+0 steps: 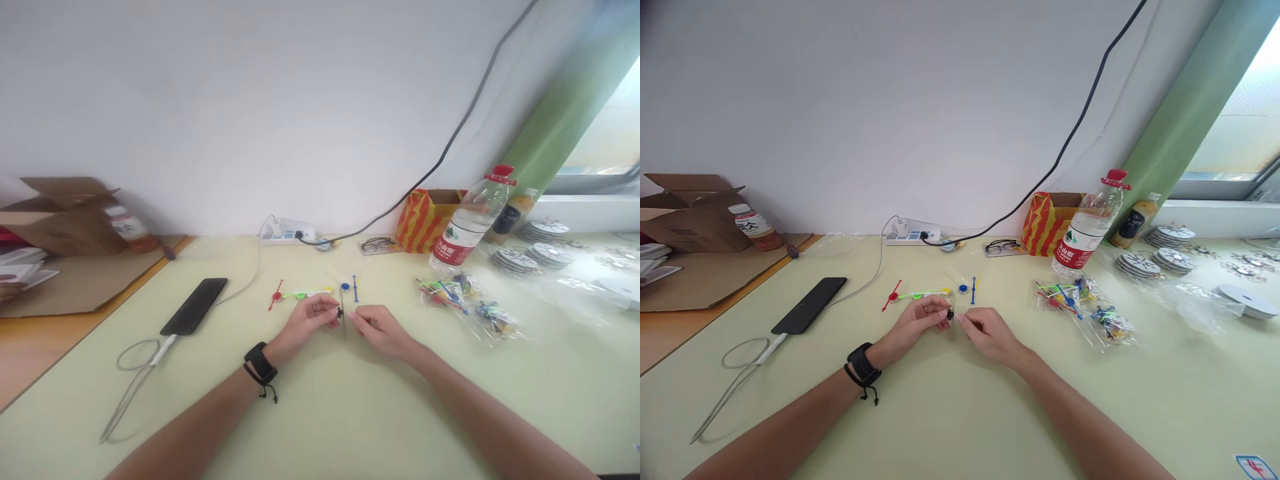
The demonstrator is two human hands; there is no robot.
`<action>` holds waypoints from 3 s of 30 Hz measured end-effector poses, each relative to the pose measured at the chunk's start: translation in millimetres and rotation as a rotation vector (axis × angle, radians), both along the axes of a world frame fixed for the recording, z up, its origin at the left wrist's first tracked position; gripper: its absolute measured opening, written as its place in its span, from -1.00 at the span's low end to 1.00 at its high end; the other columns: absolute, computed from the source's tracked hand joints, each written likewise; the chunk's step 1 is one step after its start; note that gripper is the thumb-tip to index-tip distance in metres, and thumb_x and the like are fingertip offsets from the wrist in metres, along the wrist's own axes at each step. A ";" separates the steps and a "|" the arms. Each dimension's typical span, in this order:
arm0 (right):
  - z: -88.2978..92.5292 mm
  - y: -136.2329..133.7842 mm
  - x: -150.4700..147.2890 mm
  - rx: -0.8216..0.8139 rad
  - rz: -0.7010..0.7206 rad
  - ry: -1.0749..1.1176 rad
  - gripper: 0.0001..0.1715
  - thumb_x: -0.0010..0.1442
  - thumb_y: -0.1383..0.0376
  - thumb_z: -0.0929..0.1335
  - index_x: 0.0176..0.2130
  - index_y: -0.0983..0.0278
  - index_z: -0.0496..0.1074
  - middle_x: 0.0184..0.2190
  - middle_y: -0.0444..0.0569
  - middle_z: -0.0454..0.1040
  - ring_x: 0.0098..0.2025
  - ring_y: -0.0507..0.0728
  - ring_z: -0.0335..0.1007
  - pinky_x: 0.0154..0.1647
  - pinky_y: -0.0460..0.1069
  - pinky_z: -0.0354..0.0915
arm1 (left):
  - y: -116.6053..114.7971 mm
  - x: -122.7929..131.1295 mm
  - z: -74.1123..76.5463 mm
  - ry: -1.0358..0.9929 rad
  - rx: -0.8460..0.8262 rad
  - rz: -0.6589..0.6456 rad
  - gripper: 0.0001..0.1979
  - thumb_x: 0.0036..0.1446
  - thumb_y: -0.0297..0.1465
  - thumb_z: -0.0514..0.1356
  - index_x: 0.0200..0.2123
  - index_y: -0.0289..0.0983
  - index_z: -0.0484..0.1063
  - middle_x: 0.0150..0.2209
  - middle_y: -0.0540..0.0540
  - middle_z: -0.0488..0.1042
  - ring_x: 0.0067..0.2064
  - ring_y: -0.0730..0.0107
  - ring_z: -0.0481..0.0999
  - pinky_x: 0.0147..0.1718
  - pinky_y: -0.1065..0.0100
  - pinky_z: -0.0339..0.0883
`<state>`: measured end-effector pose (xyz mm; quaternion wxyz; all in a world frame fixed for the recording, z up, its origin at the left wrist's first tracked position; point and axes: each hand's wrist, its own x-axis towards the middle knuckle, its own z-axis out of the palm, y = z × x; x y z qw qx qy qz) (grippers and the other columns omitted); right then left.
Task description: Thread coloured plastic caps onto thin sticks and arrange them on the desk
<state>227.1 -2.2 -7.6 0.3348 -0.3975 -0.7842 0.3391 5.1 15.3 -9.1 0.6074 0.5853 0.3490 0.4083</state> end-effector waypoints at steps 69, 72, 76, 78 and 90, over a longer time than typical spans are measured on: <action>-33.7 36.6 40.8 0.320 -0.370 -0.477 -0.59 0.31 0.55 0.18 -0.04 0.23 0.46 -0.07 0.04 0.52 0.03 0.21 0.35 0.03 0.07 0.27 | -2.6 -6.6 4.2 0.795 0.616 0.239 -0.69 0.44 -0.25 -0.02 -0.13 -0.20 0.50 -0.22 -0.10 0.51 -0.16 0.22 0.49 -0.15 0.21 0.33; -33.3 38.1 42.0 0.292 -0.380 -0.462 -0.65 0.32 0.52 0.20 -0.10 0.25 0.48 -0.13 0.05 0.51 -0.02 0.22 0.38 -0.01 0.07 0.28 | -3.5 -7.8 0.8 0.767 0.673 0.194 -0.64 0.44 -0.39 -0.09 0.09 -0.19 0.45 -0.05 -0.16 0.49 0.01 0.17 0.46 0.03 0.13 0.33; -33.3 40.0 43.8 0.283 -0.379 -0.451 -0.67 0.33 0.50 0.21 -0.15 0.23 0.50 -0.16 0.03 0.51 -0.06 0.20 0.39 -0.07 0.07 0.28 | 1.6 -9.6 -4.9 0.862 0.761 0.264 -0.66 0.38 -0.44 -0.02 0.08 -0.18 0.47 -0.08 -0.16 0.54 -0.04 0.10 0.45 -0.02 0.05 0.36; -33.7 40.7 44.5 0.282 -0.374 -0.447 -0.68 0.32 0.49 0.21 -0.20 0.23 0.50 -0.18 0.02 0.51 -0.08 0.20 0.40 -0.08 0.06 0.28 | 3.9 -10.3 -5.4 0.895 0.794 0.327 -0.69 0.35 -0.46 0.03 0.03 -0.17 0.50 -0.09 -0.16 0.55 -0.03 0.06 0.44 -0.03 0.02 0.36; -29.9 38.5 44.9 0.258 -0.411 -0.457 -0.78 0.32 0.45 0.25 -0.26 0.23 0.46 -0.18 0.01 0.51 -0.08 0.19 0.40 -0.10 0.06 0.27 | 12.7 -19.0 -8.1 0.986 0.793 0.562 -0.61 0.27 -0.60 0.01 0.01 -0.13 0.47 0.04 -0.13 0.53 0.14 0.00 0.38 0.11 -0.07 0.26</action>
